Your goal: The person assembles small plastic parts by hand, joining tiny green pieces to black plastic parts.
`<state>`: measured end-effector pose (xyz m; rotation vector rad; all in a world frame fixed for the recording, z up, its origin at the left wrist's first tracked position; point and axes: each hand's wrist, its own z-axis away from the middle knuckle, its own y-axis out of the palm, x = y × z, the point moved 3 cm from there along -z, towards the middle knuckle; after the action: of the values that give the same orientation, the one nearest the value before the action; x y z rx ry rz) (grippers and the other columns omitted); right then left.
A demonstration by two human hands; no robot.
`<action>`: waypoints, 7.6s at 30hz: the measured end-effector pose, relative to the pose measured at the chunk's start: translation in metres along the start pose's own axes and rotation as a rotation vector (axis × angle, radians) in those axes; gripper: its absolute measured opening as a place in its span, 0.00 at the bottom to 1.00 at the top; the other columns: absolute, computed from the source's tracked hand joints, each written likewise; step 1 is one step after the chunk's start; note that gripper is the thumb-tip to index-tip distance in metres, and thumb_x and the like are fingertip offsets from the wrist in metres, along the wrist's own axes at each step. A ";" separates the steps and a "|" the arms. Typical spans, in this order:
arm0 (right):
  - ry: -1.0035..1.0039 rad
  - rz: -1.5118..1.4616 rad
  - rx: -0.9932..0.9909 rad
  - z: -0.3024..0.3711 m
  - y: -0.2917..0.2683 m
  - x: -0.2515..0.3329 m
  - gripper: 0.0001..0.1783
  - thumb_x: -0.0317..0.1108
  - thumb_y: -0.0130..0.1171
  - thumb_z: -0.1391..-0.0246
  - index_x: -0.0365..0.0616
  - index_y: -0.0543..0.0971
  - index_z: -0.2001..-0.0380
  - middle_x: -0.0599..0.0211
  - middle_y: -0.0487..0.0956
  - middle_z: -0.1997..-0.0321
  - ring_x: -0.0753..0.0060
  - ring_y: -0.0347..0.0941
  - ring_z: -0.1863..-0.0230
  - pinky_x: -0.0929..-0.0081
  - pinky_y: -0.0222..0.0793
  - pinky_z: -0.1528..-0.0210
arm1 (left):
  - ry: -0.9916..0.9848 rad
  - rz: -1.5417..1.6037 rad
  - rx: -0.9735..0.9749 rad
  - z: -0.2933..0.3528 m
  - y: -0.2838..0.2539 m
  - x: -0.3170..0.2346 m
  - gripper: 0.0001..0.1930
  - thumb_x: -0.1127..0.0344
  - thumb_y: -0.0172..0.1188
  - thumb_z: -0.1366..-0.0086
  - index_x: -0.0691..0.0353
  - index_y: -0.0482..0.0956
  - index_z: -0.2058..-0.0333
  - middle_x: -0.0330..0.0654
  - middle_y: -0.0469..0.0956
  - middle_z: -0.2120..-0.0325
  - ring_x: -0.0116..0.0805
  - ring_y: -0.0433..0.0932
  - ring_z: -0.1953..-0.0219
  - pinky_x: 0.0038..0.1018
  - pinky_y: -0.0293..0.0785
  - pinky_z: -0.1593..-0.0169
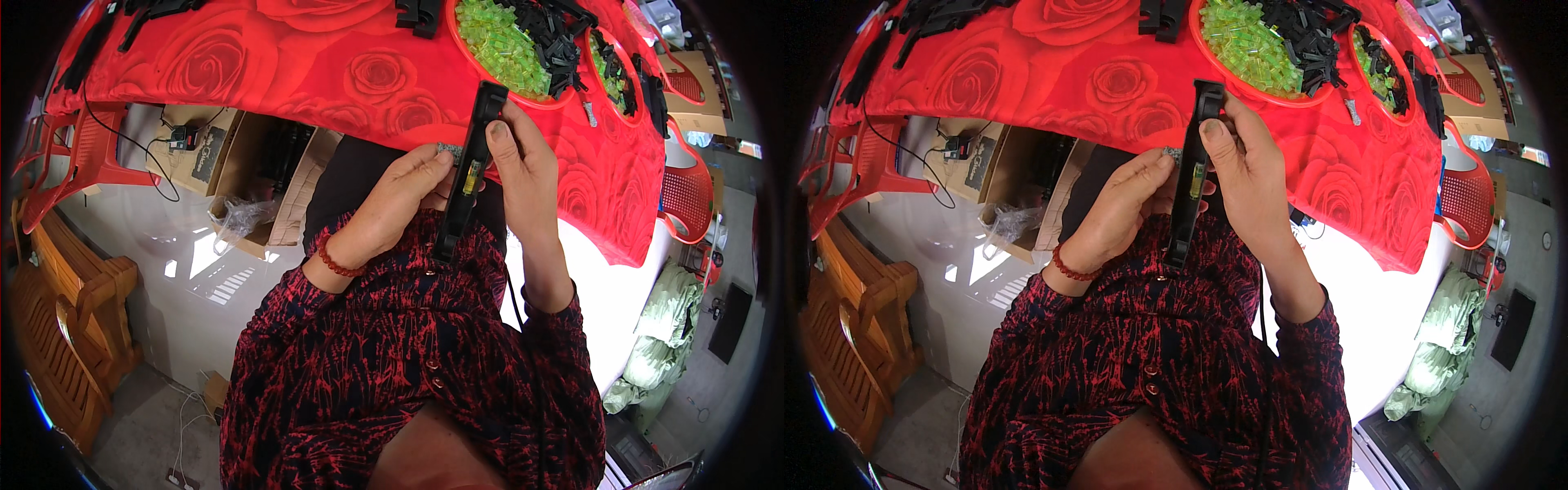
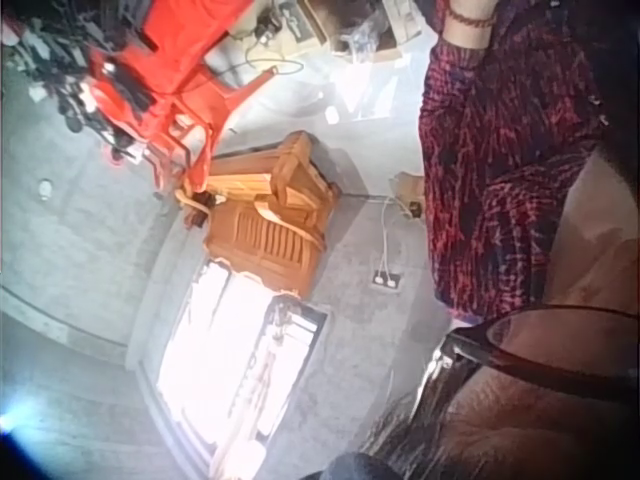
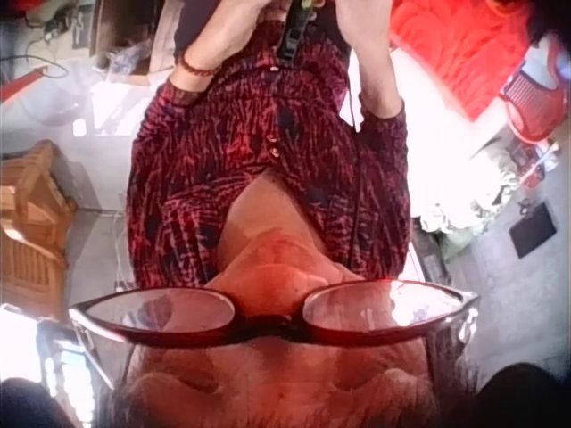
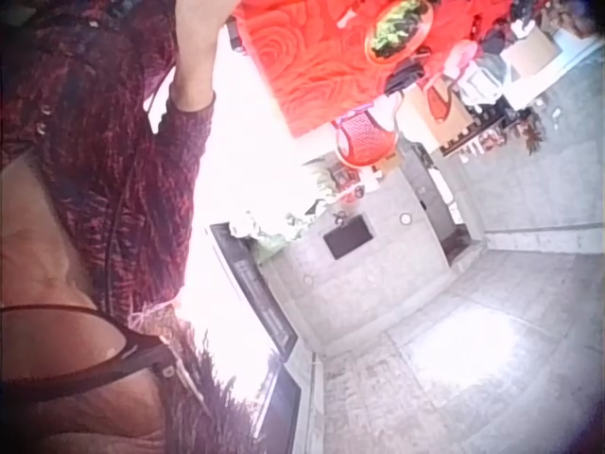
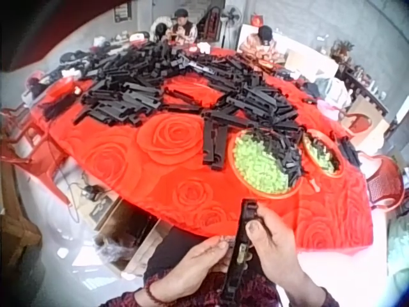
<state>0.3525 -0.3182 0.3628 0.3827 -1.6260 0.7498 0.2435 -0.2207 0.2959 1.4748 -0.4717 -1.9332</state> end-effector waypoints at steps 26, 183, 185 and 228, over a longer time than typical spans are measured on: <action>0.331 -0.382 -0.009 -0.008 -0.001 -0.035 0.18 0.43 0.56 0.33 0.37 0.78 0.56 0.77 0.75 0.69 0.85 0.66 0.71 0.84 0.62 0.69 | -0.012 0.130 0.069 -0.001 0.000 0.005 0.18 0.60 0.47 0.24 0.68 0.69 0.43 0.46 0.76 0.46 0.34 0.80 0.52 0.31 0.83 0.51; -0.148 1.081 -0.127 -0.033 -0.029 -0.088 0.20 0.40 0.58 0.38 0.39 0.74 0.48 0.52 0.73 0.55 0.46 0.77 0.61 0.58 0.77 0.63 | 0.243 -0.096 -0.023 0.001 -0.021 -0.027 0.32 0.75 0.50 0.29 0.55 0.54 0.29 0.44 0.74 0.45 0.26 0.76 0.55 0.24 0.73 0.48; -0.161 1.092 -0.143 -0.030 -0.025 -0.072 0.18 0.39 0.56 0.36 0.39 0.75 0.49 0.51 0.73 0.55 0.45 0.76 0.60 0.56 0.76 0.61 | 0.244 -0.125 -0.040 0.003 -0.017 -0.026 0.32 0.75 0.50 0.29 0.56 0.53 0.29 0.44 0.73 0.45 0.26 0.76 0.54 0.23 0.73 0.48; -0.474 1.223 -0.051 -0.028 -0.018 -0.039 0.34 0.45 0.68 0.53 0.36 0.74 0.46 0.60 0.75 0.52 0.58 0.69 0.50 0.64 0.67 0.49 | 0.340 -0.755 -0.340 -0.016 -0.035 -0.018 0.16 0.70 0.56 0.31 0.66 0.73 0.46 0.49 0.83 0.69 0.35 0.83 0.67 0.28 0.78 0.63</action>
<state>0.3926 -0.3196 0.3314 -0.6098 -2.2856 1.5838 0.2522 -0.1813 0.2821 1.8444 0.6273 -2.0762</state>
